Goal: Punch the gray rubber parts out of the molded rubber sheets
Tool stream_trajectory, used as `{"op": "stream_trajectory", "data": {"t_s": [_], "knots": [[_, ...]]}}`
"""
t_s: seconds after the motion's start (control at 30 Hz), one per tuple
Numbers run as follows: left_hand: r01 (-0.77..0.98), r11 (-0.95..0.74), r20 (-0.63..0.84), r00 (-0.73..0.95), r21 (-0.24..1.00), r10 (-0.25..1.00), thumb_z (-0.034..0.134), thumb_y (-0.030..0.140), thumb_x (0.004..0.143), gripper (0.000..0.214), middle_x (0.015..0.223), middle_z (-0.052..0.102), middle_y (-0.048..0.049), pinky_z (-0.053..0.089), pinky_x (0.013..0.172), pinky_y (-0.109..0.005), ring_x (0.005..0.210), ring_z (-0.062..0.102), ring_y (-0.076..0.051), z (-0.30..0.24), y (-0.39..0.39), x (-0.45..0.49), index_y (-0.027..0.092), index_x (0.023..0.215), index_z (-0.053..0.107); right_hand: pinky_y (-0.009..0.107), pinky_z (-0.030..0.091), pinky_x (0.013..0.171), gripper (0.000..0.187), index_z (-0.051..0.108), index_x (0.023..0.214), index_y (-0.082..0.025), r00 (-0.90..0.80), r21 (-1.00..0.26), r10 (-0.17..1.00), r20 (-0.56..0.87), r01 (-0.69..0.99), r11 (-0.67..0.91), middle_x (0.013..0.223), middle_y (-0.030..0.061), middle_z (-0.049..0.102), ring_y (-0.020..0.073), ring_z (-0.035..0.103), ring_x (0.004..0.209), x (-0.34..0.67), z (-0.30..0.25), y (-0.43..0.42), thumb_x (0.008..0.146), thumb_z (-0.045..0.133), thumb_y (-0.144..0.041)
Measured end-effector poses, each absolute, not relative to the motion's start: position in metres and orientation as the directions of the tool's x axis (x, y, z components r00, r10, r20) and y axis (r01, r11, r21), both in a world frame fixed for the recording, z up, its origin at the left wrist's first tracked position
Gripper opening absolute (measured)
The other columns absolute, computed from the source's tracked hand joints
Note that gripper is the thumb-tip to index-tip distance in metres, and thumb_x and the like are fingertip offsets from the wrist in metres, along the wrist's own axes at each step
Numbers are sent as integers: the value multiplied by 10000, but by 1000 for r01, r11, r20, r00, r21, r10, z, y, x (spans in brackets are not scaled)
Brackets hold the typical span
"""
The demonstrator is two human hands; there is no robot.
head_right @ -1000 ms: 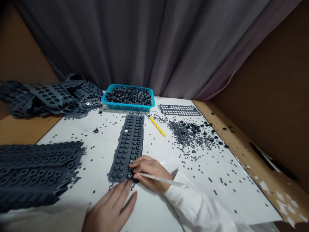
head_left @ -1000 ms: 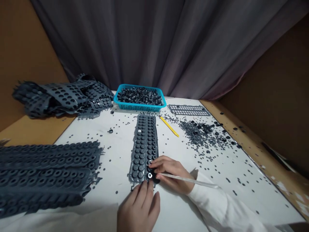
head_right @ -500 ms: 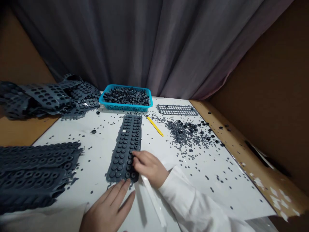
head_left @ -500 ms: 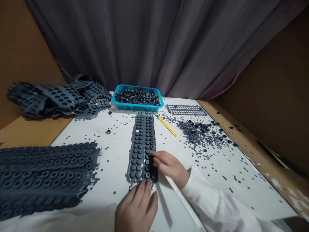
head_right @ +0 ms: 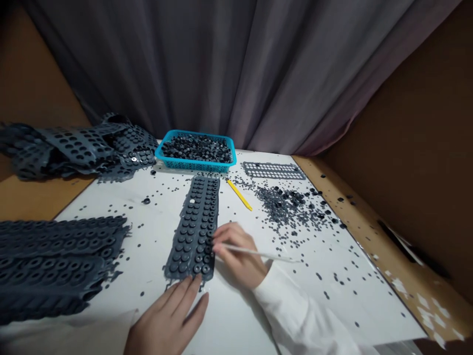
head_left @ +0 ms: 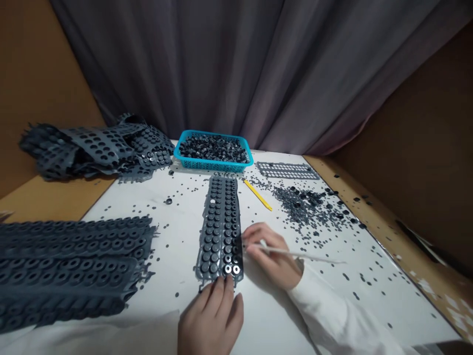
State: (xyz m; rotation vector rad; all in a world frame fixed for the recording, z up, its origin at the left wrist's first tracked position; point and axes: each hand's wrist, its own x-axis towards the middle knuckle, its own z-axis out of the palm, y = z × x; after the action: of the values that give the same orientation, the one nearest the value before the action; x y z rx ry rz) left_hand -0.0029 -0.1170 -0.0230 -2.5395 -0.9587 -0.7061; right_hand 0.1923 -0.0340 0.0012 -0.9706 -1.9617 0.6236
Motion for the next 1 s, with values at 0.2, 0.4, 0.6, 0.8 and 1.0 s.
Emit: {"op": "stream_trajectory", "data": {"t_s": [0.2, 0.4, 0.6, 0.8, 1.0], "knots": [[716, -697, 561, 591, -33, 580, 261, 355, 915, 400, 985, 676, -63, 463, 750, -275, 878, 590, -189, -29, -123, 1, 214, 919, 635, 380, 498, 795, 100, 574, 835, -188, -556, -823, 752, 355, 195, 533, 924, 107, 678, 200, 573, 954, 179, -4, -45, 869, 522, -266], [720, -550, 350, 430, 424, 833, 449, 216, 816, 166, 752, 613, -31, 426, 592, -300, 708, 550, -189, -4, -88, -7, 207, 778, 610, 365, 496, 810, 85, 579, 843, -183, -555, -859, 778, 294, 204, 470, 920, 103, 679, 194, 565, 985, 186, -8, -43, 856, 546, -261], [733, -469, 194, 434, 493, 880, 584, 201, 762, 40, 784, 575, -5, 407, 674, -310, 807, 519, -190, 3, -48, -22, 208, 784, 616, 367, 498, 807, 102, 581, 832, -186, -555, -858, 774, 304, 193, 476, 906, 101, 685, 197, 558, 990, 185, -9, -43, 855, 550, -280], [708, -481, 212, 438, 517, 873, 581, 210, 785, 62, 742, 560, -9, 401, 664, -308, 781, 510, -184, -7, -52, -17, 211, 768, 640, 371, 499, 804, 71, 589, 840, -187, -559, -863, 771, 306, 178, 472, 901, 98, 689, 200, 556, 983, 186, -11, -42, 844, 568, -255], [695, -506, 229, 458, 511, 859, 558, 198, 801, 79, 751, 565, -9, 387, 670, -316, 788, 504, -186, -8, -51, -17, 205, 777, 633, 373, 500, 800, 66, 575, 812, -190, -488, -890, 818, 304, 161, 427, 911, 88, 685, 199, 592, 952, 186, -8, -42, 845, 557, -245]]}}
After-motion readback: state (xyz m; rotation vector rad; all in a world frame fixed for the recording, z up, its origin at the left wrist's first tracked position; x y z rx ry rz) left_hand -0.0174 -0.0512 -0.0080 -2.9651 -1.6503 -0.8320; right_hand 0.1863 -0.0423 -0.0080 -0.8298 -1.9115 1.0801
